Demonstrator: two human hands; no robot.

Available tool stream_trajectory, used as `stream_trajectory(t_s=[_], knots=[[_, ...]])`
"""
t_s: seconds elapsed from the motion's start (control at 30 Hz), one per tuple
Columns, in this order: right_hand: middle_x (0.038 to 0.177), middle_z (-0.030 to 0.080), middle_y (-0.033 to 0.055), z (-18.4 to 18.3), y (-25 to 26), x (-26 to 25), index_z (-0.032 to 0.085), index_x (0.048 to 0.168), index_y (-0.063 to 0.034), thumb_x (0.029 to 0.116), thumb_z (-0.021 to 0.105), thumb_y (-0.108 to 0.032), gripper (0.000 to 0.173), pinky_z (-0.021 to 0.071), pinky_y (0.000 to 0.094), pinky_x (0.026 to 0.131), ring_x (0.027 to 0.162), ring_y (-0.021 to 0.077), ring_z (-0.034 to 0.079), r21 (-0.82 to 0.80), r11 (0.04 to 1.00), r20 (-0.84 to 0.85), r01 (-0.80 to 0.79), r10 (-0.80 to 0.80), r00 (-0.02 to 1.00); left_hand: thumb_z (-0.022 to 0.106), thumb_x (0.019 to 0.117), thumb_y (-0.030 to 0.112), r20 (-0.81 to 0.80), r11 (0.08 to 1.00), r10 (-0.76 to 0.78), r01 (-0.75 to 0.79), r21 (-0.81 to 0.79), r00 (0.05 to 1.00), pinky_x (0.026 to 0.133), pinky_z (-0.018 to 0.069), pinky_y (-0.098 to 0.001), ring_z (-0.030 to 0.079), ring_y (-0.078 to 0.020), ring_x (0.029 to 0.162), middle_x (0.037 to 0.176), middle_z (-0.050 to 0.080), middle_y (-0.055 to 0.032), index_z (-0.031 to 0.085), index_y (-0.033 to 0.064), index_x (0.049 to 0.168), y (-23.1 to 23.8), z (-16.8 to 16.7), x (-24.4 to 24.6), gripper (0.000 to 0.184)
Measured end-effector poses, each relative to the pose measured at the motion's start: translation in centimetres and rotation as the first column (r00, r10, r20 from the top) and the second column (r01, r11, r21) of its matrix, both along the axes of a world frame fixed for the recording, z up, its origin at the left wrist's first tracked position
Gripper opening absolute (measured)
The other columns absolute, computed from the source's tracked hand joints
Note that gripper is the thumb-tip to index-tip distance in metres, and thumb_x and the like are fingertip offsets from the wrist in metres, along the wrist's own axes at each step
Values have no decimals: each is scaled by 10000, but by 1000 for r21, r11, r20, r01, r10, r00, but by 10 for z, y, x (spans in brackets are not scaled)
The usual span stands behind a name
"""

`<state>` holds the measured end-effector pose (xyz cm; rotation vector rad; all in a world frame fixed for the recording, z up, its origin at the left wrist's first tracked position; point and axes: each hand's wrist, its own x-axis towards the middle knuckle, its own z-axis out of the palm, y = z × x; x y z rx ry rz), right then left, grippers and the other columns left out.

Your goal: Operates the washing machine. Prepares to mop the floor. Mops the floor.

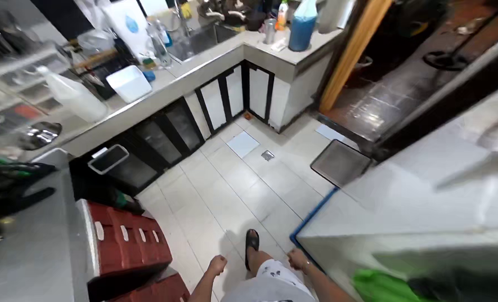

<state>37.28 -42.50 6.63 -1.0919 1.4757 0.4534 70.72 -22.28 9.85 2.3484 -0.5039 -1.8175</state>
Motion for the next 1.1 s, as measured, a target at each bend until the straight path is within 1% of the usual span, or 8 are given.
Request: stream_trajectory(t_s=[0.13, 0.33, 0.53, 0.67, 0.83, 0.93, 1.03, 1.1], knots=[[1303, 644, 248, -18, -79, 47, 607, 1312, 67, 1062, 503, -245, 413, 503, 493, 1016, 1169, 339, 654, 86, 956, -76, -280, 287, 955, 479, 1097, 305, -8, 980, 192, -192, 58, 981, 961, 521, -515, 655, -368, 1126, 1335, 612, -249, 521, -7, 1423, -40, 18, 52, 453], [1239, 657, 235, 11, -216, 127, 555, 1379, 15, 1093, 461, -259, 407, 551, 480, 885, 1007, 325, 688, 18, 997, 79, -75, 73, 994, 450, 1110, 289, 60, 874, 483, -485, 19, 873, 943, 527, -496, 662, -349, 1106, 1320, 623, -248, 488, -10, 1445, -116, 30, 117, 451], [1215, 660, 233, 26, -349, 141, 552, 1380, 4, 1105, 475, -260, 389, 549, 457, 847, 971, 313, 682, -16, 976, 120, 215, -212, 970, 532, 1077, 333, 93, 958, 166, -183, 220, 982, 953, 517, -502, 650, -355, 1092, 1315, 605, -267, 515, -50, 1399, -244, 12, 194, 500], [1260, 641, 268, 28, -402, 89, 527, 1402, 49, 1102, 473, -224, 409, 542, 475, 903, 1032, 336, 674, -20, 938, 73, 347, -345, 936, 471, 1093, 290, 163, 964, 243, -257, 67, 956, 926, 523, -472, 660, -328, 1058, 1301, 622, -249, 550, -50, 1368, -411, 10, 228, 444], [1486, 508, 238, 117, -471, 21, 404, 1510, 35, 1136, 356, -198, 444, 442, 426, 1085, 1295, 313, 570, 56, 883, -99, 467, -461, 882, 452, 1101, 286, 34, 994, 95, -93, -58, 995, 920, 523, -466, 661, -308, 1059, 1301, 629, -233, 520, -29, 1404, -668, 17, 180, 443], [1309, 614, 279, 62, -497, -34, 501, 1423, 63, 1117, 418, -229, 432, 532, 440, 891, 1053, 318, 665, -91, 665, -28, 741, -745, 666, 468, 1092, 291, -2, 979, -182, 181, -91, 983, 913, 528, -471, 661, -310, 1053, 1292, 629, -229, 532, -19, 1396, -804, 14, 119, 439], [1341, 599, 266, 55, -538, -68, 484, 1448, 39, 1126, 400, -227, 425, 522, 424, 890, 1041, 304, 658, -47, 448, -59, 893, -893, 446, 476, 1092, 275, -31, 921, -373, 365, -138, 927, 936, 522, -504, 658, -341, 1087, 1305, 626, -242, 536, -19, 1398, -925, 14, 39, 429], [1347, 601, 262, 32, -561, -95, 490, 1438, 54, 1121, 415, -207, 418, 512, 421, 933, 1088, 302, 650, 2, 451, -89, 892, -889, 450, 485, 1087, 273, -30, 873, -467, 455, -176, 884, 925, 526, -508, 654, -340, 1067, 1273, 631, -241, 559, -16, 1373, -996, 6, -14, 414]])
